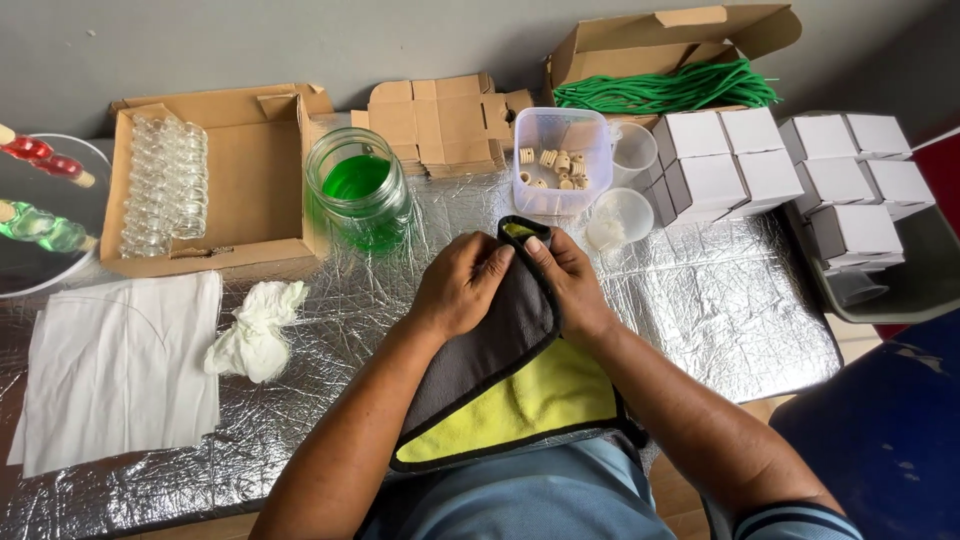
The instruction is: Cleaning a perfume bottle with a cloth and filling it with liquid using a syringe.
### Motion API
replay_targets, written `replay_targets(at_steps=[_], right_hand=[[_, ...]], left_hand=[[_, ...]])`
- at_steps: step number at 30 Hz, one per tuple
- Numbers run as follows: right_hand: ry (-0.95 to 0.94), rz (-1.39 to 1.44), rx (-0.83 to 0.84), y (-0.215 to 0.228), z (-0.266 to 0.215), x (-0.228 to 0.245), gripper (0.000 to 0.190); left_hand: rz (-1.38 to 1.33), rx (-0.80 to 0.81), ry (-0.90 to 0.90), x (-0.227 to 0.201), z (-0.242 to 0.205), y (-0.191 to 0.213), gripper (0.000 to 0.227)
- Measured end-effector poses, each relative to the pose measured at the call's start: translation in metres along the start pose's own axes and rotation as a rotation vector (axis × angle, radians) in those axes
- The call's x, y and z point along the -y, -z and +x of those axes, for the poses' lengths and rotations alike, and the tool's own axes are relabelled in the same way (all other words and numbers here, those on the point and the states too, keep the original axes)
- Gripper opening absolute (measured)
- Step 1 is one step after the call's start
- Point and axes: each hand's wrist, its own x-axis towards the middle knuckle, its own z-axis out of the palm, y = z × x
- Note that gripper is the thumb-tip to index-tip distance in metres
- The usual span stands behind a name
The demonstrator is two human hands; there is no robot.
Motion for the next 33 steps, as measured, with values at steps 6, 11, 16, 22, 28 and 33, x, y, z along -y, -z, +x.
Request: replay_targets(at_steps=[6, 11, 16, 22, 28, 33], right_hand=[[0.089, -0.104, 0.058, -0.014, 0.023, -0.011, 0.024], [0.154, -0.077, 0.107, -0.021, 0.042, -0.024, 0.022], [0.239, 0.028, 0.209, -0.023, 0.038, -0.006, 0.015], [0.162, 0.087, 0.180, 0.008, 0.048, -0.063, 0.019], [0.161, 0.038, 0.164, 0.018, 0.053, -0.066, 0.025], [0.135, -0.039, 0.044, 0.017, 0.060, -0.074, 0.024]], left_hand=[[-0.210, 0.020, 0.291, -0.032, -0.004, 0.025, 0.050], [-0.177, -0.102, 0.322, -0.003, -0.001, 0.015, 0.051], [-0.137, -0.127, 0.405, -0.011, 0.006, 0.015, 0.052], [-0.058, 0.000, 0.491, -0.010, 0.023, 0.019, 0.059], [-0.187, 0.081, 0.392, -0.009, 0.029, 0.010, 0.046], [-0.215, 0.087, 0.347, 0.001, 0.023, 0.000, 0.039]])
